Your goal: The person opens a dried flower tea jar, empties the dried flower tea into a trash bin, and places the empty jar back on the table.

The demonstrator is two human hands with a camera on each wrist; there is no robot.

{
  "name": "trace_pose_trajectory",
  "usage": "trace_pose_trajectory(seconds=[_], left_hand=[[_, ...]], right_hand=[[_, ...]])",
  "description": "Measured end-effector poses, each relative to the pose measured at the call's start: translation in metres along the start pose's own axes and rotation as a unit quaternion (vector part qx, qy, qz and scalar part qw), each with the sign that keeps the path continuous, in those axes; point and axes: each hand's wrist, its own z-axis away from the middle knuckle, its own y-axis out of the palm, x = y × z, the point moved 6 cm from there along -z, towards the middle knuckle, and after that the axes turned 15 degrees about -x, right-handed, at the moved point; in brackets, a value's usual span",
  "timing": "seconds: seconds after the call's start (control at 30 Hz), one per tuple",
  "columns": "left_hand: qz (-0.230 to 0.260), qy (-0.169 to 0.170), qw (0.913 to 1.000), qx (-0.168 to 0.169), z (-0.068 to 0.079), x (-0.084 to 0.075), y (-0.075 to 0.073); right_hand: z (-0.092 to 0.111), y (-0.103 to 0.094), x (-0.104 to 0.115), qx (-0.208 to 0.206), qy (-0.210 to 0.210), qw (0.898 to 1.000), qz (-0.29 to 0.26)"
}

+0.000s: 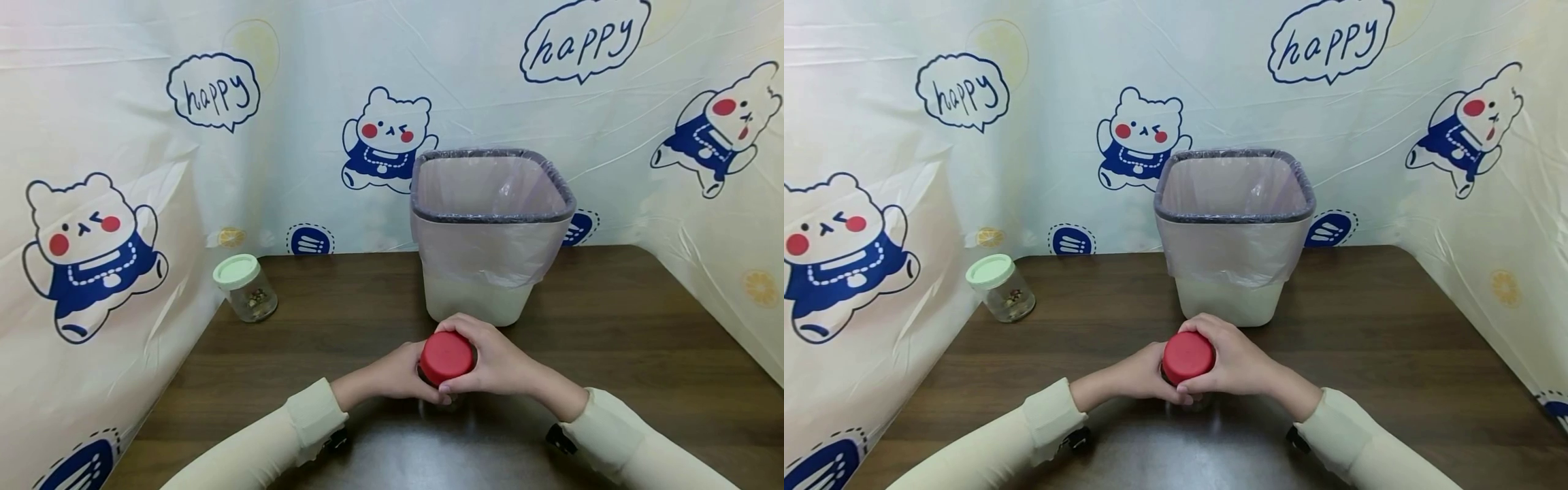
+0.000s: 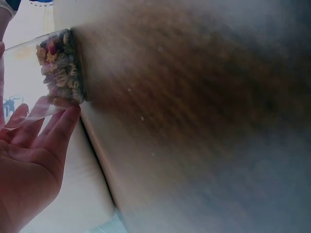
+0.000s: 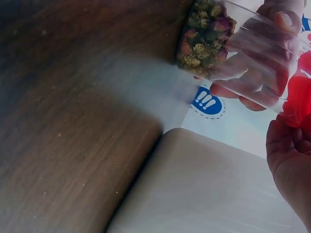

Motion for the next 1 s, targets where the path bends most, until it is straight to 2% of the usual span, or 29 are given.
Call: trace_pose_trajectory(seconds=[0.23,0.43,0.5,0.8,1.0], left_hand=[[-0.006,0.003,1.0000,0.001,-0.002,-0.001,0.000],[-0.013,0.033,0.9983,0.047,-0.001,-0.002,0.005],[-0.014,0.041,0.9976,0.054,-0.001,-0.003,0.005],[-0.019,0.040,0.9979,0.048,-0.002,-0.005,0.003],[-0.013,0.026,0.9988,0.040,0.000,-0.002,0.006]], right_hand=[[-0.002,0.000,0.000,0.014,-0.014,1.000,-0.013],[0.001,0.000,0.005,0.043,-0.026,0.998,-0.041],[0.000,-0.001,0.007,0.048,-0.030,0.998,-0.039],[-0.001,-0.002,0.005,0.050,-0.025,0.997,-0.044],[0.008,-0.001,0.006,0.027,0.008,0.999,-0.017]])
